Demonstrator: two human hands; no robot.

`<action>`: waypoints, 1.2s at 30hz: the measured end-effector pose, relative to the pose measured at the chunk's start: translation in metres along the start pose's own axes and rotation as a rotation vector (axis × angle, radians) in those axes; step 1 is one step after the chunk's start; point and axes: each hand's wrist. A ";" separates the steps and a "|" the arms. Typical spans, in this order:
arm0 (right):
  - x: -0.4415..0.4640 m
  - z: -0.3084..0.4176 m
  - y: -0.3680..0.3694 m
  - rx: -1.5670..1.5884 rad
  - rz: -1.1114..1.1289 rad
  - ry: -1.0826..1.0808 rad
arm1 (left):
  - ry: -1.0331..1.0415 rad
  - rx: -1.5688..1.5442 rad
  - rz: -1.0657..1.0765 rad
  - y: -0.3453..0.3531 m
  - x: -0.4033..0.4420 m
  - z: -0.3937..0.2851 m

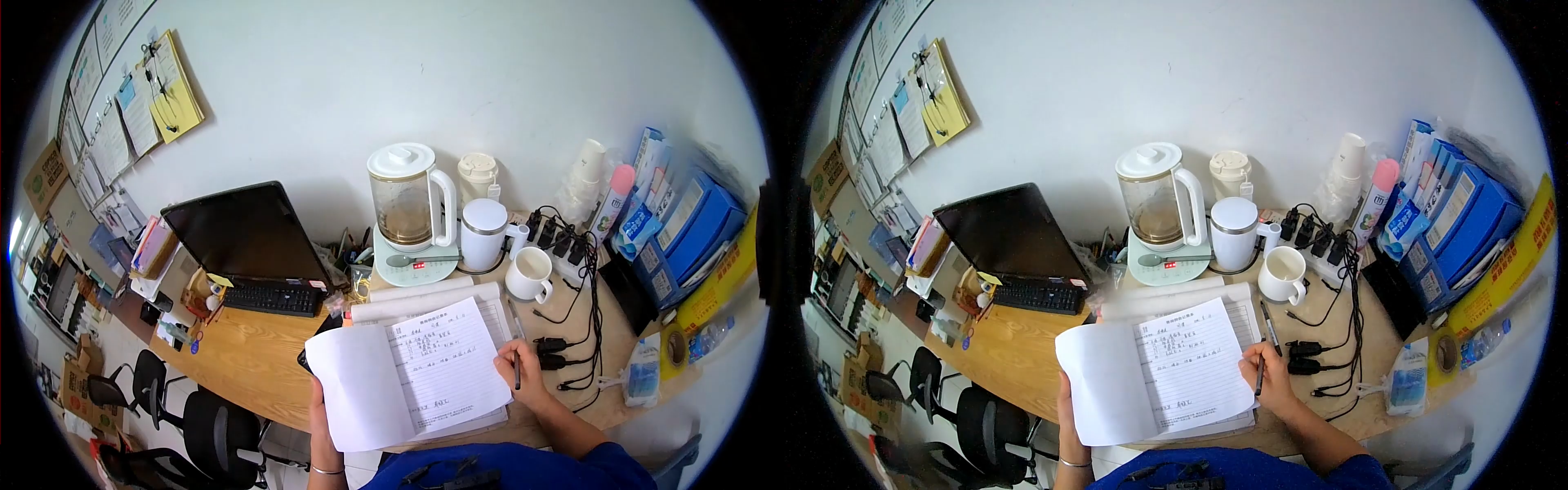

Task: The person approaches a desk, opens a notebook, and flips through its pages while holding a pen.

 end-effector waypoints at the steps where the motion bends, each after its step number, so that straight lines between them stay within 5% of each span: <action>1: 0.000 0.003 0.001 0.015 0.001 -0.004 | -0.002 -0.002 -0.009 0.000 0.000 0.000; 36: 0.001 0.009 0.002 0.069 -0.027 0.041 | 0.015 0.002 -0.020 -0.005 0.003 0.003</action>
Point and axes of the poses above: each hand's wrist, its own x-axis towards the middle knuckle, its own y-axis out of the palm, z = x × y, and after that the axes turned 6 degrees about y, right-handed
